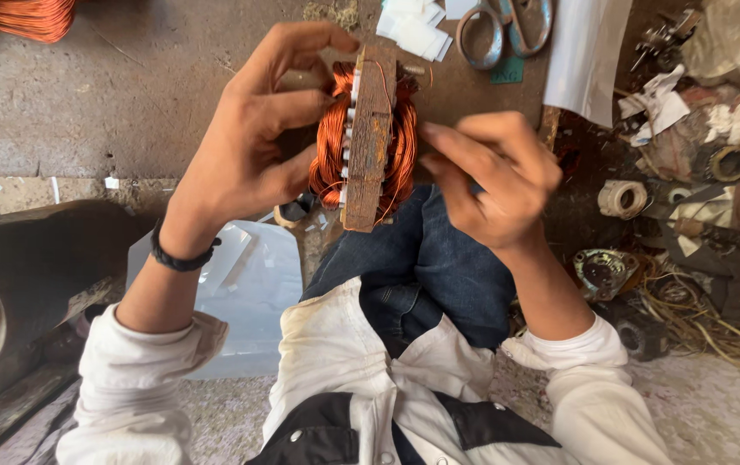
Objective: The person winds copper coils into the slots of an electric motor stator by hand and inserts white plastic insulation strips to secure them.
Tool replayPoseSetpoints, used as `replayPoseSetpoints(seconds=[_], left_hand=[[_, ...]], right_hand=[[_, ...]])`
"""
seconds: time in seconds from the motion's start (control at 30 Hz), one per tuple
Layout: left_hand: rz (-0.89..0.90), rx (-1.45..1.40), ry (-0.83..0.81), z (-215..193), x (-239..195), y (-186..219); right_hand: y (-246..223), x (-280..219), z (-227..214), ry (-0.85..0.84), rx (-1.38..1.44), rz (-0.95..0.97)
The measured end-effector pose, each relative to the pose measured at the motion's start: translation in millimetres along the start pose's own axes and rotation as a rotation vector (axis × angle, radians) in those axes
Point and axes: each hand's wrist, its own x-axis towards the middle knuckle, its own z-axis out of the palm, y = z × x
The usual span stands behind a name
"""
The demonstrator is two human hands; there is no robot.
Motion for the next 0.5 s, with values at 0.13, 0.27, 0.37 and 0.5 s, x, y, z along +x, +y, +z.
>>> replayPoseSetpoints(seconds=[0.13, 0.27, 0.37, 0.5], left_hand=[[-0.008, -0.177, 0.009, 5, 7, -5], [-0.083, -0.278, 0.080, 14, 6, -5], [-0.108, -0.363, 0.105, 18, 7, -3], [-0.128, -0.203, -0.001, 9, 13, 2]], right_hand=[[0, -9, -4, -0.045, -0.125, -0.120], [0, -8, -4, -0.122, -0.194, -0.210], [-1, -3, -2, -0.151, -0.255, -0.236], [-2, -1, -1, -0.184, -0.306, -0.225]])
